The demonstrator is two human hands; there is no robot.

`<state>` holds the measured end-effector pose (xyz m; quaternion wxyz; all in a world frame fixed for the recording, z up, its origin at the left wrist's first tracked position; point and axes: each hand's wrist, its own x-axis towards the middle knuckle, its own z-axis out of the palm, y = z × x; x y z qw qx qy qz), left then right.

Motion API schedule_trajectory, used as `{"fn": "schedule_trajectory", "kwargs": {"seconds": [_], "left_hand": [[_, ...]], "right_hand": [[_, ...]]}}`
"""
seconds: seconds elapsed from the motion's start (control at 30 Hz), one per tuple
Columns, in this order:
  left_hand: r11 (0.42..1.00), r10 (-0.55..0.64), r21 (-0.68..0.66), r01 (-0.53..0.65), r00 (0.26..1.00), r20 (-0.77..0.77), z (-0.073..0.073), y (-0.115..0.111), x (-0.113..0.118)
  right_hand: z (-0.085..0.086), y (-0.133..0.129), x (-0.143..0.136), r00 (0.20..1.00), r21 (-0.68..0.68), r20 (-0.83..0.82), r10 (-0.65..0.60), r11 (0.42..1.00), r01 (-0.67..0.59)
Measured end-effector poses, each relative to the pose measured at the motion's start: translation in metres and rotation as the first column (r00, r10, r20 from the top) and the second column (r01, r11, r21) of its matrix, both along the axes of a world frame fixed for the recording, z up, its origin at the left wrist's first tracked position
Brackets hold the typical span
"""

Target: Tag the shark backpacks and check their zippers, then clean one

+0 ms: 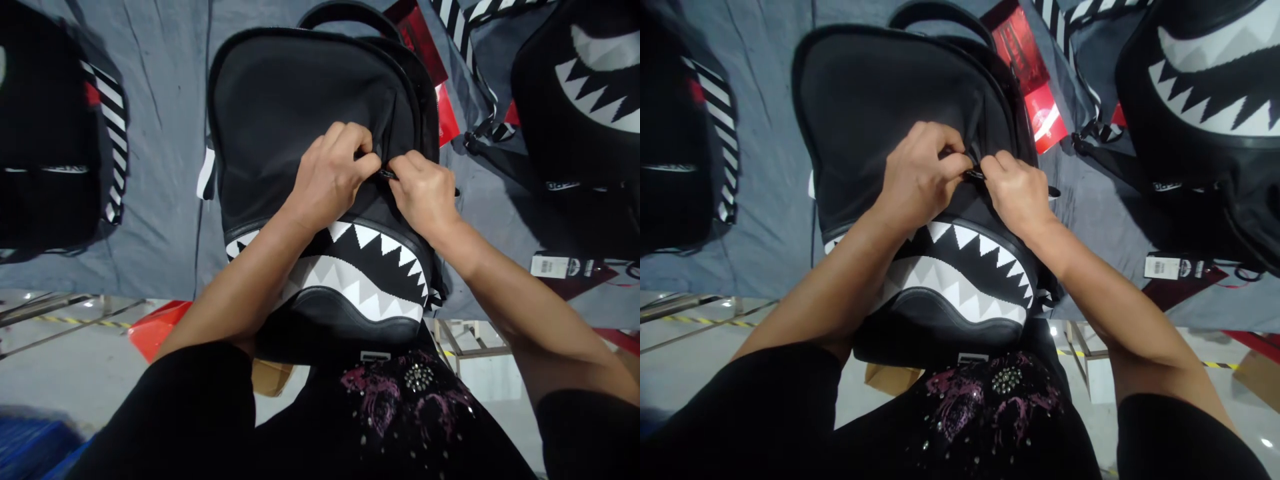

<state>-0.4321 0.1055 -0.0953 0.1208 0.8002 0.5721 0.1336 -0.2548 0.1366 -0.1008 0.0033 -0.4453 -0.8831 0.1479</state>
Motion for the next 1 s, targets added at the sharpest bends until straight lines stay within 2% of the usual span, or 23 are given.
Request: {"fn": "schedule_trajectory", "kwargs": {"seconds": [0.23,0.37,0.53,0.63,0.73,0.83,1.0], "left_hand": [[0.999,-0.035,-0.032,0.037,0.996,0.086,0.001,-0.002,-0.002],[0.998,-0.061,0.007,0.06,0.993,0.103,-0.003,-0.001,-0.004],[0.997,-0.079,0.034,0.076,0.988,0.129,-0.003,-0.001,-0.005],[0.995,-0.086,0.054,0.08,0.989,0.119,-0.003,-0.001,-0.005],[0.994,-0.086,0.07,0.079,0.99,0.109,-0.004,-0.001,-0.005],[0.995,-0.077,0.071,0.069,0.991,0.111,-0.005,-0.001,-0.005],[0.993,-0.077,0.098,0.066,0.991,0.108,-0.005,-0.001,-0.005]], "right_hand": [[0.019,0.004,0.027,0.997,-0.158,-0.073,-0.037,0.987,0.025],[0.025,0.009,0.041,0.999,-0.151,-0.017,0.051,0.987,-0.053],[0.019,0.009,0.04,0.983,-0.023,-0.003,0.183,0.983,-0.183],[0.015,0.002,0.039,0.952,0.09,0.085,0.293,0.949,-0.301],[0.014,-0.004,0.04,0.926,0.124,0.104,0.362,0.92,-0.373],[0.015,-0.005,0.04,0.944,0.12,0.008,0.329,0.937,-0.328],[0.012,-0.009,0.031,0.958,-0.025,-0.272,0.091,0.994,-0.102]]}}
